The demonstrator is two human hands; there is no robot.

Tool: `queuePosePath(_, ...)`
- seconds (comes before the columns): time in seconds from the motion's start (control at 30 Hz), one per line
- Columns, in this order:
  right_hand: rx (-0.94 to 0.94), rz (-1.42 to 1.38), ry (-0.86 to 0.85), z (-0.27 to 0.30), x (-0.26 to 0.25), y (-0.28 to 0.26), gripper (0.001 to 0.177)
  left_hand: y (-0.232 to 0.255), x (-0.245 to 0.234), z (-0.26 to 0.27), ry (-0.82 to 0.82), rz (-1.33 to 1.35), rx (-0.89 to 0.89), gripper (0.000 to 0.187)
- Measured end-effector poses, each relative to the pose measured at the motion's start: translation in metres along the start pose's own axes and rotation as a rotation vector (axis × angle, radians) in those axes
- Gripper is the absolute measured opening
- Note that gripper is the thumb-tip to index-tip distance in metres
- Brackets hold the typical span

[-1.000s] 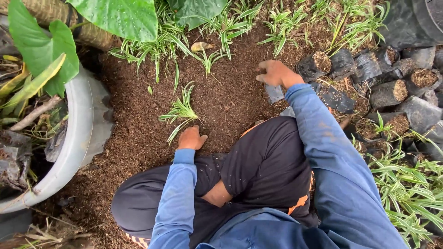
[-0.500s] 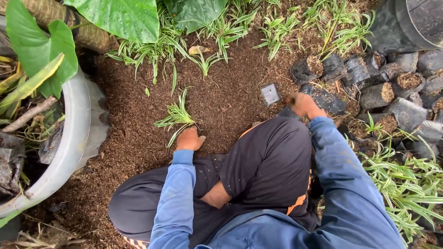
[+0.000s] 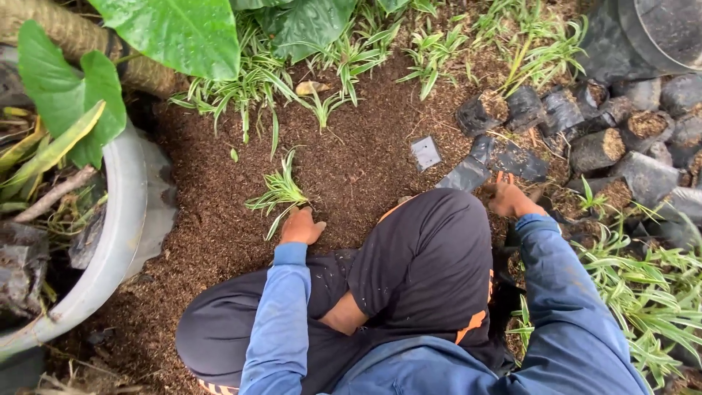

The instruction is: Planting small spider plants into black plastic nursery bags filled with soil.

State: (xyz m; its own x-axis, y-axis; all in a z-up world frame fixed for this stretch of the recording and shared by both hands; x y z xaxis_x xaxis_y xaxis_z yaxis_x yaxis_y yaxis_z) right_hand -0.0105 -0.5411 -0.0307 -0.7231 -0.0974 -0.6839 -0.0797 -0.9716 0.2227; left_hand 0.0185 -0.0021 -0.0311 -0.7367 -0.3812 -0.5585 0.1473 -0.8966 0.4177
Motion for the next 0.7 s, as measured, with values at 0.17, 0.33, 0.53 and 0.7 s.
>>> queuePosePath(0.17, -0.05, -0.134, 0.069, -0.014, -0.018, -0.043, 0.071, -0.007, 0.006, -0.007, -0.01, 0.023, -0.011, 0.067)
queuePosePath(0.33, -0.267, -0.42, 0.234, -0.018, -0.122, -0.101, 0.046, -0.013, 0.015, -0.022, -0.04, 0.012, -0.015, 0.069)
queuePosePath(0.53, -0.432, -0.369, 0.337, 0.047, -0.224, -0.209, 0.033, -0.015, 0.018, -0.028, -0.042, -0.053, -0.007, 0.069)
queuePosePath(0.7, -0.502, -0.323, 0.543, 0.002, -0.202, -0.273, 0.012, -0.02, 0.023, -0.035, -0.045, -0.093, 0.001, 0.069)
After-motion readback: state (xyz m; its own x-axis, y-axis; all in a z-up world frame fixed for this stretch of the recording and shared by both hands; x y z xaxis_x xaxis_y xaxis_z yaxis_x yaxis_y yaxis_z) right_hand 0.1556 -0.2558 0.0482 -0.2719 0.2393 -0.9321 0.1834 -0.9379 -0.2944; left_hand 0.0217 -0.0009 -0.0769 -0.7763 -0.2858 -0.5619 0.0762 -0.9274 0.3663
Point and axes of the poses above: each hand's wrist, its own z-axis away from the middle knuckle, its own x-axis out of the palm, y = z × x, the point moved 3 cm from there along -z, towards the middle knuckle, and after that the axes turned 4 degrees about -y, right-handed, at the moved point
